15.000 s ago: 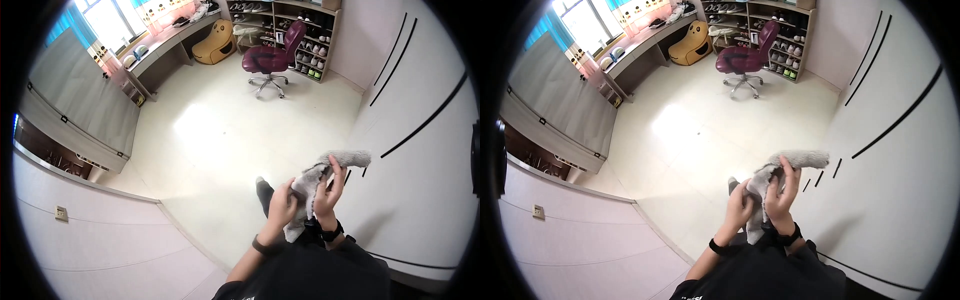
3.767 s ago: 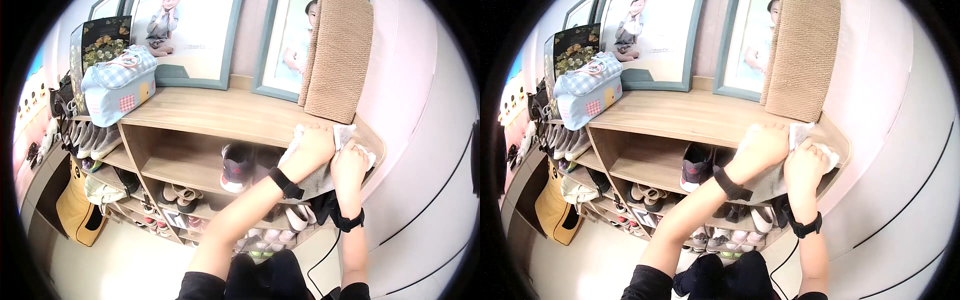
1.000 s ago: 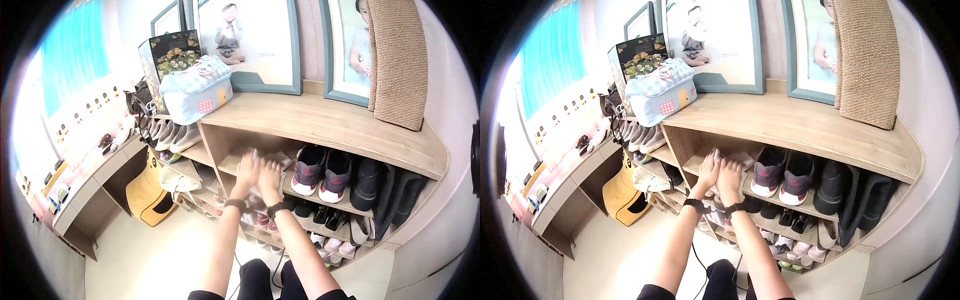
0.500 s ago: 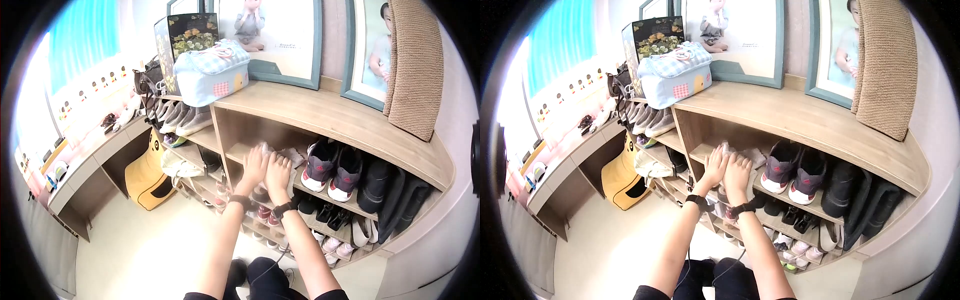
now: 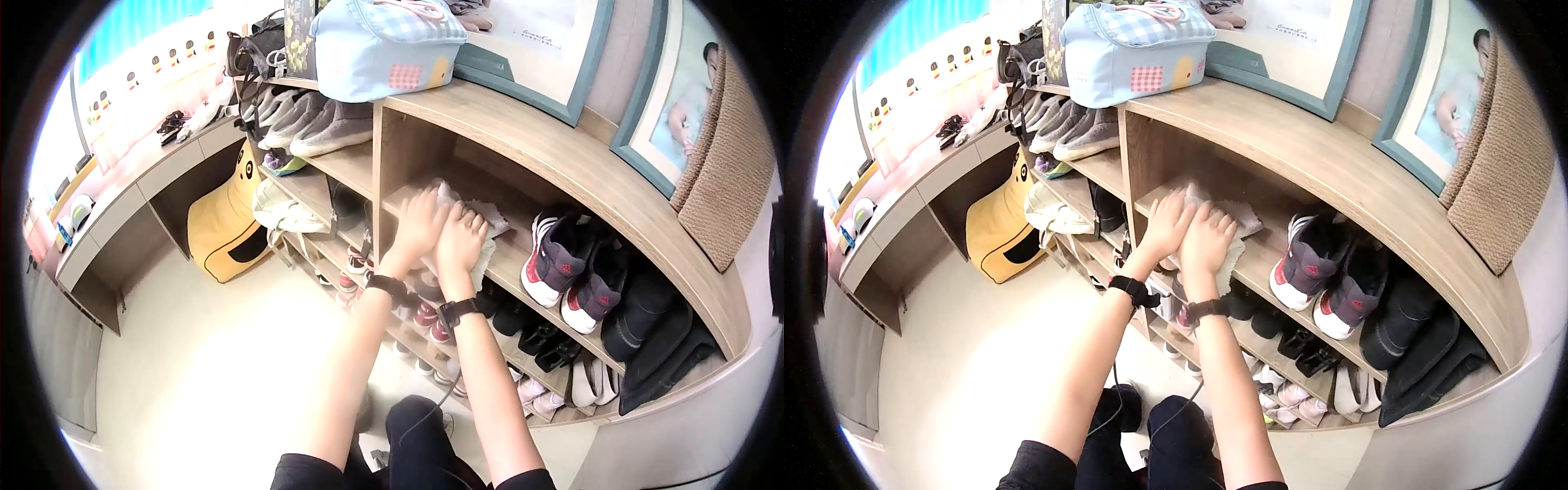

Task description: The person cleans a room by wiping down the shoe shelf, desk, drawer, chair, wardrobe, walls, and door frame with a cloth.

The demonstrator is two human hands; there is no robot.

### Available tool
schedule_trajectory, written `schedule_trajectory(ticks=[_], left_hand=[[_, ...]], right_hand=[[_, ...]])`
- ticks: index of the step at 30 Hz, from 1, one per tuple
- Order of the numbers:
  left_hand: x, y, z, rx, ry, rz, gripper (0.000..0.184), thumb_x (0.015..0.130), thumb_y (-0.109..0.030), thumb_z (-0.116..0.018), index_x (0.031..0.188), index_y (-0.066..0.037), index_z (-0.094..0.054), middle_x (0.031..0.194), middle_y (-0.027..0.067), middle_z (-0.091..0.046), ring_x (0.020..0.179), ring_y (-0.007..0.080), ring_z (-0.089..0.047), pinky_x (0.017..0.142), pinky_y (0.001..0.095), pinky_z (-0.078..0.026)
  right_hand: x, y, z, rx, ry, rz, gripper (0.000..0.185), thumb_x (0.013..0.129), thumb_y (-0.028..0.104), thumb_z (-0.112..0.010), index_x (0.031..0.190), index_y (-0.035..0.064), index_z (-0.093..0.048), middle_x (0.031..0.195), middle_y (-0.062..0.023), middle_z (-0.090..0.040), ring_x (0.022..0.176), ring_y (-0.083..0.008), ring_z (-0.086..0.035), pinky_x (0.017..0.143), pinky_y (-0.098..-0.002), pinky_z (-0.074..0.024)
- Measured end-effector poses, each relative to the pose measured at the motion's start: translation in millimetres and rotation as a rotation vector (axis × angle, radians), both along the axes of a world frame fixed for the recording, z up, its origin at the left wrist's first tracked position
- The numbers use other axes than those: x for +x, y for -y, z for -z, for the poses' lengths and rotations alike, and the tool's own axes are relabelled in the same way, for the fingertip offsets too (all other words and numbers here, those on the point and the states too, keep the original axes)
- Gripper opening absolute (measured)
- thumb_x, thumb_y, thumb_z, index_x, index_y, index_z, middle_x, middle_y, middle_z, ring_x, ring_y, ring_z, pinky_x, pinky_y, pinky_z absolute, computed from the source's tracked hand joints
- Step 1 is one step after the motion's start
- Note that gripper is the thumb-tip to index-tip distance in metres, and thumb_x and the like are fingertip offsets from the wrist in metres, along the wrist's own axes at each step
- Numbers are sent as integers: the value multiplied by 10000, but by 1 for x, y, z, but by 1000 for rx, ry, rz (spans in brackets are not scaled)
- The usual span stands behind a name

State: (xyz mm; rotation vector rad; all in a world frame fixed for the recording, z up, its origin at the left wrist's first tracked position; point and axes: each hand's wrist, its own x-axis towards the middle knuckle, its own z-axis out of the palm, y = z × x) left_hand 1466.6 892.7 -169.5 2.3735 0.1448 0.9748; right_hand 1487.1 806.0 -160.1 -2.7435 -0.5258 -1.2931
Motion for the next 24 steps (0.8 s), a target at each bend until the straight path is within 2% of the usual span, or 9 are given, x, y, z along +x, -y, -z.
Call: schedule_trajectory(ticks=[2,6,9,13,14,16,20,21,24], left_hand=[[1,-12,1,16,36,5,514,910,-330,-416,1310,-8,-394,1329,202,-419,1264,343,-343,1046,480,-209],[3,-36,2,73,53,13,520,909,-324,-413,1320,-7,-382,1347,202,-401,1281,335,-326,1046,483,-213],[8,-54,2,39,116,53,514,903,-295,-434,1284,49,-401,1328,244,-404,1258,353,-356,1045,450,-250],[10,-64,5,0,178,95,504,899,-261,-432,1255,95,-408,1294,285,-419,1219,388,-394,1029,418,-298],[11,-62,5,-38,188,106,495,898,-250,-428,1251,96,-411,1288,288,-424,1212,395,-398,1027,422,-302],[9,-60,2,-76,139,104,481,894,-235,-421,1252,86,-416,1270,280,-445,1196,387,-417,1015,429,-318],[17,-64,8,-51,49,48,520,918,-319,-379,1325,4,-371,1358,206,-390,1267,323,-358,1048,395,-265],[16,-64,7,-60,-11,48,541,925,-358,-354,1358,-33,-337,1391,174,-360,1294,304,-325,1061,386,-236],[12,-64,8,-12,-77,15,569,919,-399,-341,1359,-40,-338,1394,171,-359,1294,303,-321,1065,384,-222]], right_hand=[[3,-12,2,25,-11,-33,144,816,187,-488,922,100,-532,885,-102,-603,901,-232,-555,892,-373,-373],[6,-32,0,8,-30,-46,119,817,185,-485,895,106,-528,865,-92,-602,883,-225,-556,871,-364,-377],[10,-47,2,6,23,-46,102,813,178,-489,877,110,-529,818,-70,-598,844,-208,-556,818,-348,-381],[9,-58,-1,-24,-11,-64,105,802,161,-510,888,107,-539,849,-68,-610,870,-214,-560,846,-352,-379],[7,-58,-4,-17,-40,-89,139,801,181,-530,903,88,-513,848,-101,-619,878,-240,-576,837,-340,-394],[12,-60,1,-30,-26,-69,156,806,196,-528,917,87,-517,878,-108,-622,898,-246,-570,852,-354,-385],[12,-58,0,11,-139,-92,215,823,205,-497,982,62,-522,932,-135,-623,935,-267,-560,887,-377,-368],[12,-56,0,29,-96,-100,200,816,201,-500,961,68,-538,910,-130,-627,909,-259,-566,871,-375,-375],[8,-48,-1,82,-73,-154,224,822,213,-489,965,53,-553,887,-136,-630,883,-262,-571,845,-378,-381]])
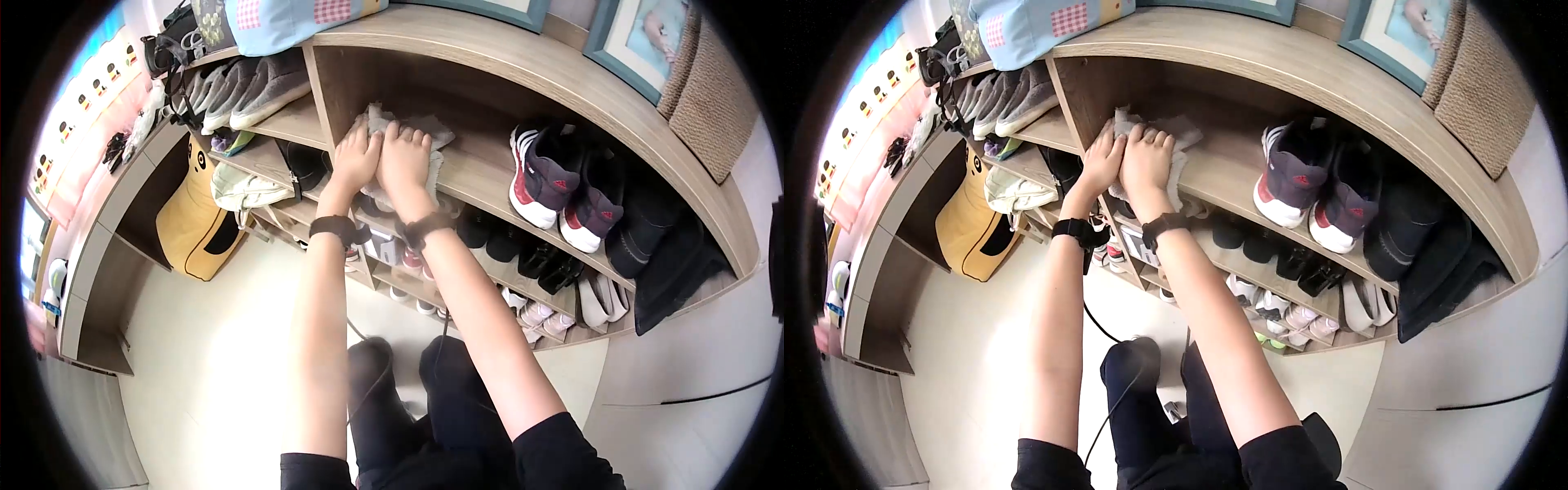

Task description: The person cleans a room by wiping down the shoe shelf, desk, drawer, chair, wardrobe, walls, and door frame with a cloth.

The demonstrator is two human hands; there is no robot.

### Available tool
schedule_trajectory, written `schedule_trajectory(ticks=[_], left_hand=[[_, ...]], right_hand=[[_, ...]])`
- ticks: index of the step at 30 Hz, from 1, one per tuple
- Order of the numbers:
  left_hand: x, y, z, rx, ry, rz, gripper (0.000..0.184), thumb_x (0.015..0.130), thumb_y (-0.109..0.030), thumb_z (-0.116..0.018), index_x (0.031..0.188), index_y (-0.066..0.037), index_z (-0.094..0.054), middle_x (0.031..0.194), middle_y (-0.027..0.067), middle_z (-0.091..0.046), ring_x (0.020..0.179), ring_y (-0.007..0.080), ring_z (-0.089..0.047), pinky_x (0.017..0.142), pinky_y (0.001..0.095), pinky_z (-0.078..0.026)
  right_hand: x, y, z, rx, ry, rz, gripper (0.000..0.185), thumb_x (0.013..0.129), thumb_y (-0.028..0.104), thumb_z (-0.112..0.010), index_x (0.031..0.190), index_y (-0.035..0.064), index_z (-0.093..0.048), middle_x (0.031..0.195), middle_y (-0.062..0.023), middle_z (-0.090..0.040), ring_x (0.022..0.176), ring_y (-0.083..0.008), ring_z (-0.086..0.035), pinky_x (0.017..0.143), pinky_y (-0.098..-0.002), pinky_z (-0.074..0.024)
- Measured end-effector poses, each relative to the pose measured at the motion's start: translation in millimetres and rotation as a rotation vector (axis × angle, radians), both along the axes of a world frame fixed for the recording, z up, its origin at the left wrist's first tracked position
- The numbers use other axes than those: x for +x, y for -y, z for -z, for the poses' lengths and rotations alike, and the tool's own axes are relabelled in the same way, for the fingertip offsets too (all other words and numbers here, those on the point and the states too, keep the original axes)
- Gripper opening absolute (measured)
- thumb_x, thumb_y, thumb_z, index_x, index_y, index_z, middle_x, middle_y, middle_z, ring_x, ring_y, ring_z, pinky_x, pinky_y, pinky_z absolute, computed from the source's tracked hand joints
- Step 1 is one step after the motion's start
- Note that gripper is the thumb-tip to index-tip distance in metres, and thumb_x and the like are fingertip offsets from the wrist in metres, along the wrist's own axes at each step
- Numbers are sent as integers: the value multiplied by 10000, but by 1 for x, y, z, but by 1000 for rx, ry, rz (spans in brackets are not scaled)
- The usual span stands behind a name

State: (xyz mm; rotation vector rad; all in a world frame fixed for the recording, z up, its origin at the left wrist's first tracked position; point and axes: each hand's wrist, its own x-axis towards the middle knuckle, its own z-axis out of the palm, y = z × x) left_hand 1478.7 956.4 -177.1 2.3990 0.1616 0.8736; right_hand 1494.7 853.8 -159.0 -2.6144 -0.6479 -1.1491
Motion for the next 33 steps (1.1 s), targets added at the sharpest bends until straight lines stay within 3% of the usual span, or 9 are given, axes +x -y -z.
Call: schedule_trajectory(ticks=[6,10,15,18,19,22,25,31,33], left_hand=[[-9,6,8,52,-95,11,573,916,-402,-356,1324,0,-363,1385,192,-359,1302,322,-301,1073,382,-211],[-30,32,0,-122,-56,112,549,917,-338,-399,1317,35,-346,1385,228,-331,1301,368,-271,1078,389,-219],[-45,67,18,280,89,93,421,909,-233,-417,1212,60,-419,1278,271,-406,1182,425,-359,997,436,-293],[-83,134,18,-592,64,225,409,922,-254,-431,1219,26,-412,1210,201,-449,1108,288,-459,933,352,-369],[-99,158,22,-768,53,337,399,912,-218,-424,1236,13,-396,1202,176,-451,1098,255,-461,935,332,-367],[-126,214,42,-534,-56,417,324,902,-153,-422,1195,-15,-448,1143,104,-494,1029,185,-490,904,295,-390],[-133,266,17,-849,-30,610,303,900,-106,-426,1188,-12,-446,1148,101,-492,1051,177,-483,919,287,-381],[-166,341,-116,-396,413,703,453,767,-11,-539,1210,-25,-441,1249,133,-403,1166,255,-404,1035,360,-254],[-163,357,-150,-271,538,701,424,747,-9,-609,1156,-34,-504,1164,128,-432,1121,252,-439,975,353,-332]], right_hand=[[-19,27,1,-107,-105,-2,406,850,234,-437,1164,-16,-496,1002,-170,-623,924,-259,-564,845,-401,-364],[-37,52,0,-67,75,19,335,814,205,-482,1069,-7,-530,841,-119,-624,805,-241,-569,748,-368,-399],[-62,95,1,73,79,-20,296,795,178,-496,1005,-24,-550,798,-119,-620,786,-236,-564,720,-338,-426],[-110,149,1,259,-346,-214,180,762,101,-500,888,-27,-522,770,-178,-610,752,-300,-597,639,-383,-485],[-118,158,36,291,-186,-254,215,766,79,-495,933,-57,-502,772,-196,-607,718,-323,-608,624,-385,-499],[-158,218,65,354,-409,-321,268,770,65,-496,989,-86,-470,806,-236,-617,743,-342,-629,628,-404,-513],[-167,277,27,287,-469,-313,324,748,129,-565,972,-89,-478,769,-221,-618,715,-336,-631,612,-400,-517],[-194,388,-127,287,43,-380,395,686,168,-657,1022,-2,-537,644,-127,-584,616,-285,-591,579,-378,-467],[-198,414,-159,373,157,-383,481,674,127,-686,1131,56,-552,717,-117,-580,655,-287,-572,602,-367,-465]])
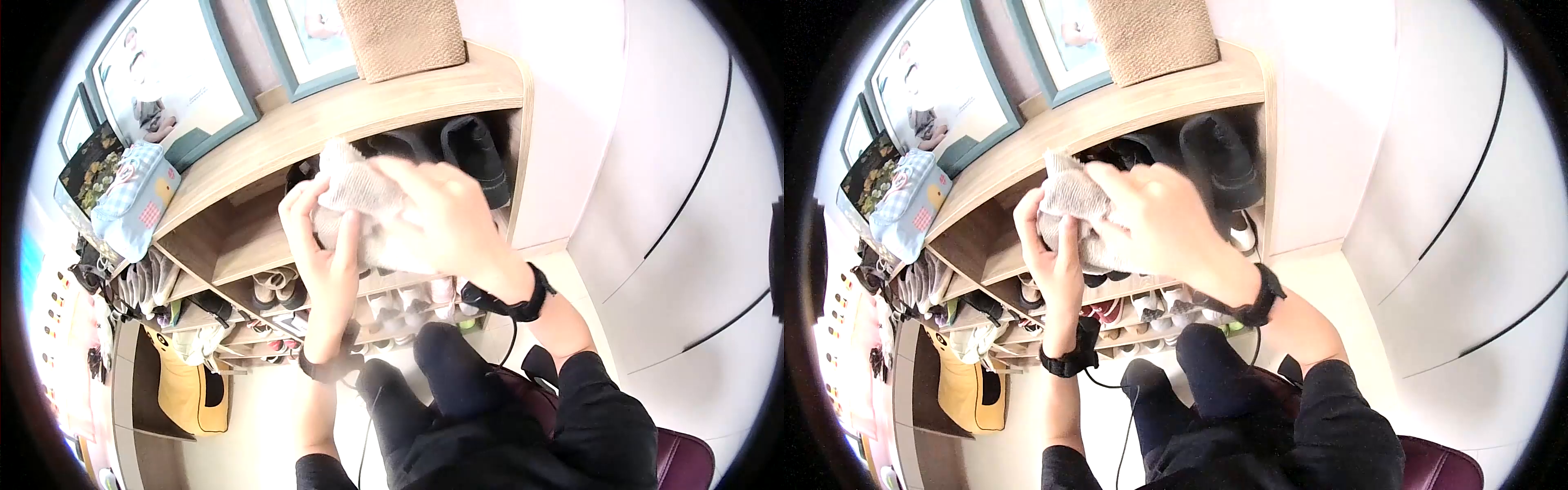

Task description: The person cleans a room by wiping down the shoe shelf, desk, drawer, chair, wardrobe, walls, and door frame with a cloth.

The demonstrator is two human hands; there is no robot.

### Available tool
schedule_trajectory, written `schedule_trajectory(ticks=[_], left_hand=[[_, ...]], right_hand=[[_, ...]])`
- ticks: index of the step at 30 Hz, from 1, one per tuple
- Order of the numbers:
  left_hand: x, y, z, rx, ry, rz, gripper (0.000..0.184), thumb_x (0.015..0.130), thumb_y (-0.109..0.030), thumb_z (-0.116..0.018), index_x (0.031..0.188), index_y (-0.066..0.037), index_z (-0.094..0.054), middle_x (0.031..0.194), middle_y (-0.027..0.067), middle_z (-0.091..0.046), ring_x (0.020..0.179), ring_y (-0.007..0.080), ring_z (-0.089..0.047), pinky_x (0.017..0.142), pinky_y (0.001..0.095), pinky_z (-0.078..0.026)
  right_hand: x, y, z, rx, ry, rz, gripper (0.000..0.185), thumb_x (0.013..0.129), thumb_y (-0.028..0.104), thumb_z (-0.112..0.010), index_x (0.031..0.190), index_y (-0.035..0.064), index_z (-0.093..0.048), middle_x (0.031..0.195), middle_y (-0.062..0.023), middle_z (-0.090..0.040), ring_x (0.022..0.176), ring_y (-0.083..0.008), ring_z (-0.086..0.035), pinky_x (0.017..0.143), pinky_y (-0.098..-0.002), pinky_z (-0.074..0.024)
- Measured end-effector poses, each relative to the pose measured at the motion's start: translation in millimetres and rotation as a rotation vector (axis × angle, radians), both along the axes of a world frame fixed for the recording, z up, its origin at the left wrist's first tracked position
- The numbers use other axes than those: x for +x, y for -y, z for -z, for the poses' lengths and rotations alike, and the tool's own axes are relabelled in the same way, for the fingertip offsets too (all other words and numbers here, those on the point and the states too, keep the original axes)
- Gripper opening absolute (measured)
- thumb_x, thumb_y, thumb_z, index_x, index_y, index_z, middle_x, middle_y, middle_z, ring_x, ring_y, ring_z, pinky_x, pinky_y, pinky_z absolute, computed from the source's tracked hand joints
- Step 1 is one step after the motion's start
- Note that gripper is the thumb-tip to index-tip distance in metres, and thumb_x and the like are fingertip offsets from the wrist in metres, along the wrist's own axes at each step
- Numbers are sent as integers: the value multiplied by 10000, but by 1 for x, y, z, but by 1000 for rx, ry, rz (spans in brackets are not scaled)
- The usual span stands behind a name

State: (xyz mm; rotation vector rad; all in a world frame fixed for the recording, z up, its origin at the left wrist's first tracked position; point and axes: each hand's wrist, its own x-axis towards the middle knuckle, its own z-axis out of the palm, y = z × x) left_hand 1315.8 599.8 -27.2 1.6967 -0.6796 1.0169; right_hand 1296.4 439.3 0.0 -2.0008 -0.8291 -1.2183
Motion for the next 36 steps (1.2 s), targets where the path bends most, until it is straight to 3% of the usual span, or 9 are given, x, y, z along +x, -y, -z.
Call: schedule_trajectory(ticks=[4,9,15,17,18,22,28,31,36], left_hand=[[22,33,-52,277,246,-104,422,743,-83,-691,1140,-117,-551,1086,111,-476,941,230,-521,770,320,-438],[68,63,-87,358,348,-99,322,789,17,-585,1101,-55,-555,1081,113,-508,1019,290,-487,884,353,-403],[162,47,-83,368,475,-310,294,799,5,-522,1079,-69,-574,1043,146,-558,982,330,-509,855,398,-427],[186,30,-78,473,-16,-401,273,809,-41,-516,1075,-38,-579,1001,178,-596,940,353,-548,845,402,-434],[191,25,-80,475,-11,-416,273,809,-41,-516,1075,-38,-579,1001,178,-596,940,353,-548,845,402,-434],[197,3,-77,447,-204,-175,271,844,-97,-486,1076,16,-571,1021,211,-621,960,329,-587,839,371,-445],[214,-12,-76,445,-305,-21,355,822,-80,-529,1160,27,-527,1103,211,-602,1023,274,-578,862,341,-440],[212,-16,-77,446,-327,-97,347,822,-76,-525,1152,31,-532,1103,210,-602,1038,290,-573,873,340,-435],[181,-54,-79,546,-431,-181,444,864,-283,-445,1257,-81,-483,1152,230,-563,1072,363,-538,893,412,-425]], right_hand=[[9,44,-30,-3,236,208,511,673,64,-693,1163,81,-546,860,-126,-610,781,-276,-588,722,-363,-464],[45,100,-50,211,260,301,391,772,24,-587,1159,30,-533,1014,-169,-604,928,-294,-591,814,-385,-465],[100,64,-42,-56,-40,270,370,823,6,-506,1193,8,-507,1127,-207,-556,1061,-338,-523,935,-411,-404],[112,28,-38,-41,221,420,398,815,-5,-499,1213,-2,-480,1169,-216,-527,1109,-345,-489,986,-430,-358],[114,15,-40,-50,269,407,390,825,17,-480,1215,10,-470,1206,-218,-499,1137,-345,-462,984,-440,-349],[131,-17,-31,-106,62,153,287,858,77,-425,1113,-31,-499,1029,-259,-567,986,-395,-530,850,-456,-415],[134,-29,-34,-92,-41,239,200,829,140,-470,898,-29,-551,753,-232,-605,725,-386,-594,664,-465,-478],[127,-34,-46,-145,-240,238,206,872,143,-404,912,-25,-516,762,-257,-584,756,-436,-559,694,-498,-435],[135,-61,-47,-171,-242,196,220,870,142,-393,897,-34,-522,777,-265,-588,752,-447,-556,691,-504,-438]])
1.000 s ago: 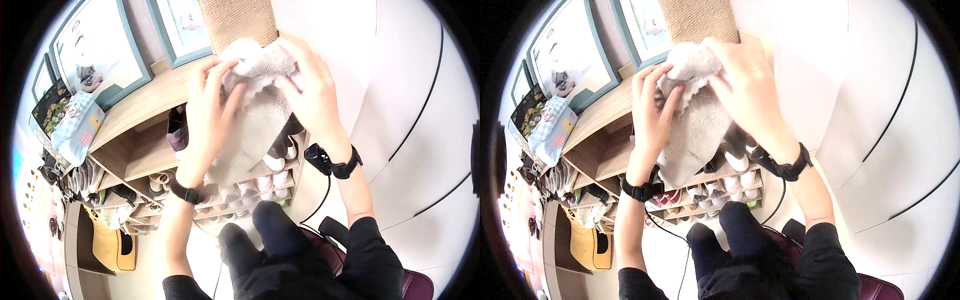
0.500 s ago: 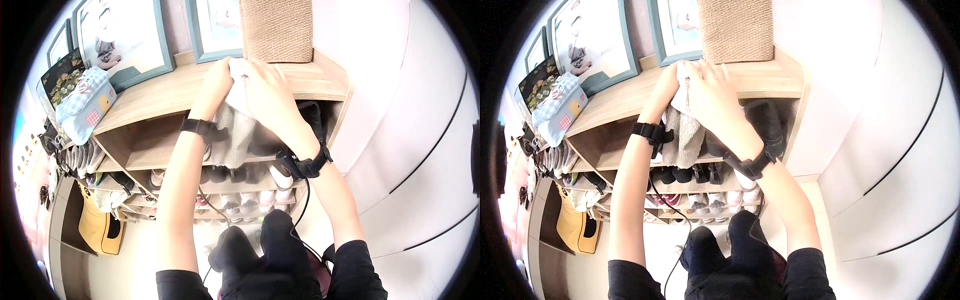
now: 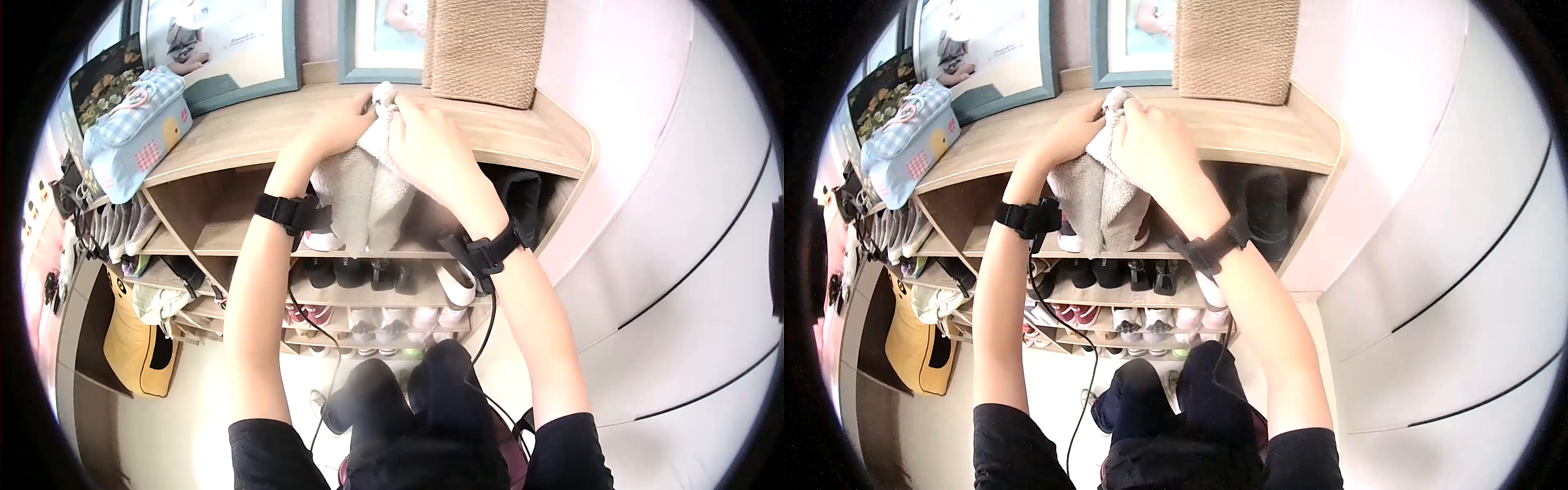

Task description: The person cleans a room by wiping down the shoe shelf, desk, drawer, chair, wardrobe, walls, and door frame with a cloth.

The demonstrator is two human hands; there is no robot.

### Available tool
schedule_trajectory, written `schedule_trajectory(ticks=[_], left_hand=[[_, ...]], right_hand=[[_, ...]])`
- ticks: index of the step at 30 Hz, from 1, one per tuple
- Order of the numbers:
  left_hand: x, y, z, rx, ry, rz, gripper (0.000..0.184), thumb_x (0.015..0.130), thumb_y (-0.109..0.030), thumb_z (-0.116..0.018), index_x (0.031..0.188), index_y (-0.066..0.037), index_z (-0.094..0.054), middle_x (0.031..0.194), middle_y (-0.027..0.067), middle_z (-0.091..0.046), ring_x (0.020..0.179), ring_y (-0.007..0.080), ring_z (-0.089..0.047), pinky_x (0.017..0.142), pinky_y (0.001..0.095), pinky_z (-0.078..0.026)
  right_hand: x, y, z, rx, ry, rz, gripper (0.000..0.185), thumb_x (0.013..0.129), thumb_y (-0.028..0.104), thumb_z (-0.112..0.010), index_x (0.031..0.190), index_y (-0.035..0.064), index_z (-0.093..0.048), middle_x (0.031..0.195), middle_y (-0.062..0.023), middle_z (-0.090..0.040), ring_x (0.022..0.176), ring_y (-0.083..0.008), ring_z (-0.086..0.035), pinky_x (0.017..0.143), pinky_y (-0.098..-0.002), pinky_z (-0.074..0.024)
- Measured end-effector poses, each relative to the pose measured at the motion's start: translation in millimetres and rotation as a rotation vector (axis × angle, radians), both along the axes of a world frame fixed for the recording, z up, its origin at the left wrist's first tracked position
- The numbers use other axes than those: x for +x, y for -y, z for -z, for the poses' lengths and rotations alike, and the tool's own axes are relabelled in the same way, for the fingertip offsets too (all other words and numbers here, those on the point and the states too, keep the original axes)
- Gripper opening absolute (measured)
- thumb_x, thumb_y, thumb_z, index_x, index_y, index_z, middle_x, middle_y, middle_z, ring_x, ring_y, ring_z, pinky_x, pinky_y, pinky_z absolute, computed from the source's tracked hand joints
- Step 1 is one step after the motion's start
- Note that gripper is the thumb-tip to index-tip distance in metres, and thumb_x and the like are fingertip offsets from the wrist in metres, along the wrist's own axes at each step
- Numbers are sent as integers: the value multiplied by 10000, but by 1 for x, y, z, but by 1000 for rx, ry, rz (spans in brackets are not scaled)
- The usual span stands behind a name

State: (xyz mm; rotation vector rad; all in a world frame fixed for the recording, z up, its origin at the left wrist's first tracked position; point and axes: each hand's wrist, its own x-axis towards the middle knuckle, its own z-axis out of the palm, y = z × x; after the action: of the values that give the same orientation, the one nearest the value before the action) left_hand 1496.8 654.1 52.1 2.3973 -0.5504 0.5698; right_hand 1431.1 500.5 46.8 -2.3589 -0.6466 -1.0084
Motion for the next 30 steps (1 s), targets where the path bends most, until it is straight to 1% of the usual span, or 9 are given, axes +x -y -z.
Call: schedule_trajectory(ticks=[2,5,9,10,14,16,19,21,30], left_hand=[[2,-27,2,92,-61,11,512,889,-397,-374,1323,-128,-416,1168,218,-561,1085,372,-529,910,420,-413],[8,-70,3,102,-95,-13,539,892,-423,-361,1345,-132,-383,1176,201,-564,1090,379,-524,912,418,-410],[16,-131,7,20,-62,33,541,880,-401,-424,1354,-143,-385,1194,203,-556,1083,352,-541,904,397,-414],[10,-140,5,-30,-89,-1,534,863,-408,-461,1317,-128,-442,1195,189,-562,1079,338,-546,910,387,-412],[3,-171,0,-85,-150,-88,527,840,-429,-481,1273,-130,-497,1188,163,-574,1088,333,-544,920,378,-409],[17,-190,5,-30,-114,-276,511,821,-428,-500,1248,-148,-528,1168,160,-585,1075,317,-556,905,378,-423],[29,-205,13,186,38,-425,389,816,-319,-483,1140,-129,-586,1097,149,-615,1014,310,-583,843,401,-454],[28,-206,11,194,45,-453,361,809,-289,-477,1094,-105,-599,1052,147,-630,989,309,-593,840,403,-455],[34,-228,10,228,-4,-464,393,845,-369,-425,1107,-143,-610,1061,108,-640,996,287,-597,859,385,-447]], right_hand=[[9,-21,2,8,19,-30,224,867,141,-393,894,-36,-527,777,-265,-590,745,-451,-555,690,-509,-440],[17,-62,2,24,50,-59,243,859,155,-398,886,-34,-549,747,-267,-590,721,-451,-562,697,-515,-446],[27,-124,3,-15,39,20,276,842,193,-406,879,-21,-578,735,-255,-610,725,-414,-601,714,-486,-473],[28,-138,3,-21,61,79,288,838,209,-409,878,-17,-583,739,-250,-618,727,-400,-613,714,-473,-483],[34,-179,-4,6,-7,60,322,842,234,-396,918,-7,-596,789,-242,-632,777,-382,-624,740,-461,-486],[34,-189,-12,94,-146,-15,362,847,255,-383,967,-6,-604,851,-251,-629,838,-396,-609,778,-463,-472],[48,-199,-15,187,-179,-74,383,848,260,-375,996,-2,-610,907,-256,-621,887,-409,-589,808,-463,-458],[54,-203,-13,201,-183,-103,385,844,267,-382,976,-7,-618,917,-264,-611,888,-423,-579,809,-463,-455],[74,-230,-12,312,-212,-167,391,843,299,-418,937,-21,-622,905,-262,-612,905,-418,-575,825,-437,-450]])
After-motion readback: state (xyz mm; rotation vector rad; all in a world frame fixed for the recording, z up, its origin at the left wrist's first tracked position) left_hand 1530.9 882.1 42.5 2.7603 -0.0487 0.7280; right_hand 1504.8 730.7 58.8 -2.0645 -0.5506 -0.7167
